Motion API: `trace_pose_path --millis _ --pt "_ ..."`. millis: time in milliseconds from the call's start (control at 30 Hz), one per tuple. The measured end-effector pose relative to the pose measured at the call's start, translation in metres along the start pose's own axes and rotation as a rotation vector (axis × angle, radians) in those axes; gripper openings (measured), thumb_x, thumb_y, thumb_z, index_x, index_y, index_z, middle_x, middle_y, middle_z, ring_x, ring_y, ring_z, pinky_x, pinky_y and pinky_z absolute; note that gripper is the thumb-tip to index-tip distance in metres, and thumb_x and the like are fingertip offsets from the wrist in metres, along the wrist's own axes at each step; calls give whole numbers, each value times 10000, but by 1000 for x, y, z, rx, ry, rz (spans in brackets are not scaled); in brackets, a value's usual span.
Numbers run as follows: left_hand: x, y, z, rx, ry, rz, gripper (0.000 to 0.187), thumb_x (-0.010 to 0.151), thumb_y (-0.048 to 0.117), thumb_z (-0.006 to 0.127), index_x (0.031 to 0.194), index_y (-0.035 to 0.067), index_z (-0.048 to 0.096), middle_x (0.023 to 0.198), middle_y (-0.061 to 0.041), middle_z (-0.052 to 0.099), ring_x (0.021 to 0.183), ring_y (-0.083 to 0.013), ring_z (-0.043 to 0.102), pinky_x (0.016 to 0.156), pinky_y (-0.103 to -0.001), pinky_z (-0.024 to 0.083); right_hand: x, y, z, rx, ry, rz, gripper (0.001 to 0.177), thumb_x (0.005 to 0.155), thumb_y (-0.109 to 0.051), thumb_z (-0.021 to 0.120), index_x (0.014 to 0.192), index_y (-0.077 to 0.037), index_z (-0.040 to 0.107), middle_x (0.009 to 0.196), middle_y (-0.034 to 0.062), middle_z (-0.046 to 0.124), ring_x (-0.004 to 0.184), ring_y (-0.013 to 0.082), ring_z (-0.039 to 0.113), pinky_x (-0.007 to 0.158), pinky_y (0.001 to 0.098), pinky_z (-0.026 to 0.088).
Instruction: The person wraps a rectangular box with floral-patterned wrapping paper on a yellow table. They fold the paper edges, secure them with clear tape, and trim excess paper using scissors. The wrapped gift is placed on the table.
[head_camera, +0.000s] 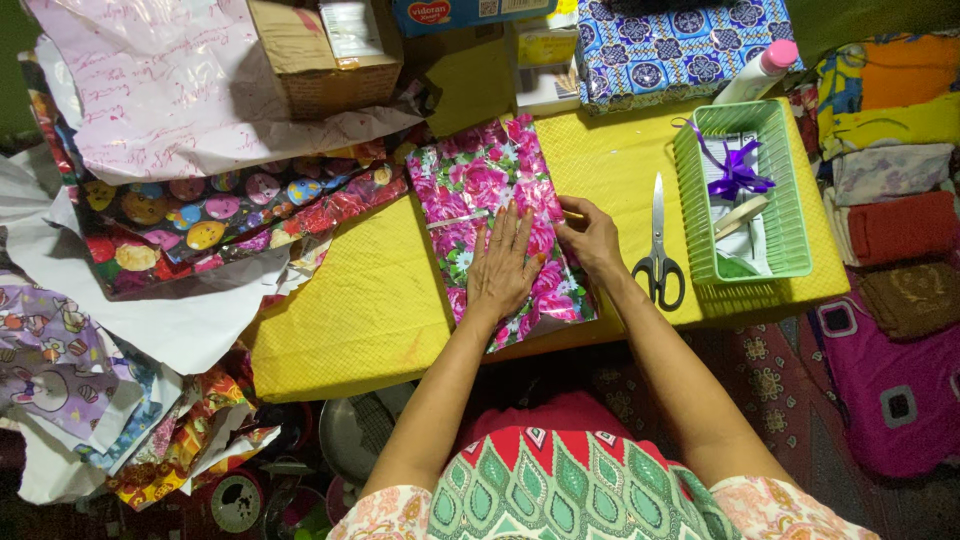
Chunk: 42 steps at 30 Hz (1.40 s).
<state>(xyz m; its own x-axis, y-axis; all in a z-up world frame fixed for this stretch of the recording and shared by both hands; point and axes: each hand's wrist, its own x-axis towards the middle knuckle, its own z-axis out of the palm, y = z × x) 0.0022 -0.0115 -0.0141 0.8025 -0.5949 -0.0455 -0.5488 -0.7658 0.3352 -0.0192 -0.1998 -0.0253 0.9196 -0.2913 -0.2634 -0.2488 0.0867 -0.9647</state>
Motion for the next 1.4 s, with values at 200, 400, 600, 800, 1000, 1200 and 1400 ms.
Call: trace_pose_path --millis 200,400,600,800,1000,1200,1400 --pt "1 -5 14 62 35 42 726 1043 566 341 1648 198 181 1731 -44 87 1590 -231 75 1277 -485 45 0 -14 -1 -381 -66 -91 687 838 -19 762 1474 -129 527 1447 128 556 1284 234 594 1085 334 513" --pt "3 -4 9 61 0 40 804 1005 642 405 1643 221 154 1724 -34 76 1584 -232 55 1273 -487 31 8 -23 -14 -451 -255 -52 923 796 1 765 1593 -242 368 1591 94 431 1403 269 481 1131 370 390" --pt "4 1 -5 10 -107 -14 1115 785 845 544 1640 262 131 1724 -17 32 1584 -225 16 1267 -493 21 8 -36 -29 -412 -451 1 1130 710 17 820 1627 -226 206 1682 80 277 1513 270 334 1228 388 305" --pt "7 0 -2 18 -116 -11 1148 761 884 544 1638 268 132 1725 -11 19 1583 -218 -14 1269 -508 16 -13 -46 -31 -443 -511 -60 1229 640 10 869 1625 -148 150 1703 112 200 1566 255 207 1270 396 169" --pt "6 1 4 33 -81 -19 1143 767 890 545 1646 274 153 1726 -14 31 1588 -214 -11 1266 -528 14 -31 -42 -35 -499 -544 -210 1262 623 39 831 1634 -94 88 1696 187 199 1563 271 213 1279 393 168" --pt "9 7 -1 34 -126 -65 1318 619 957 600 1638 269 123 1727 -5 9 1583 -208 -11 1267 -538 20 -43 -41 -39 -442 -578 -209 1359 542 -6 878 1613 -95 46 1686 196 190 1551 281 220 1265 403 183" --pt "9 8 -2 49 -155 -59 1445 518 993 622 1642 279 61 1723 -3 -26 1585 -206 -26 1254 -585 21 -67 -34 -51 -173 -581 -64 1349 608 -122 906 1640 -135 37 1690 189 161 1560 283 195 1245 417 193"
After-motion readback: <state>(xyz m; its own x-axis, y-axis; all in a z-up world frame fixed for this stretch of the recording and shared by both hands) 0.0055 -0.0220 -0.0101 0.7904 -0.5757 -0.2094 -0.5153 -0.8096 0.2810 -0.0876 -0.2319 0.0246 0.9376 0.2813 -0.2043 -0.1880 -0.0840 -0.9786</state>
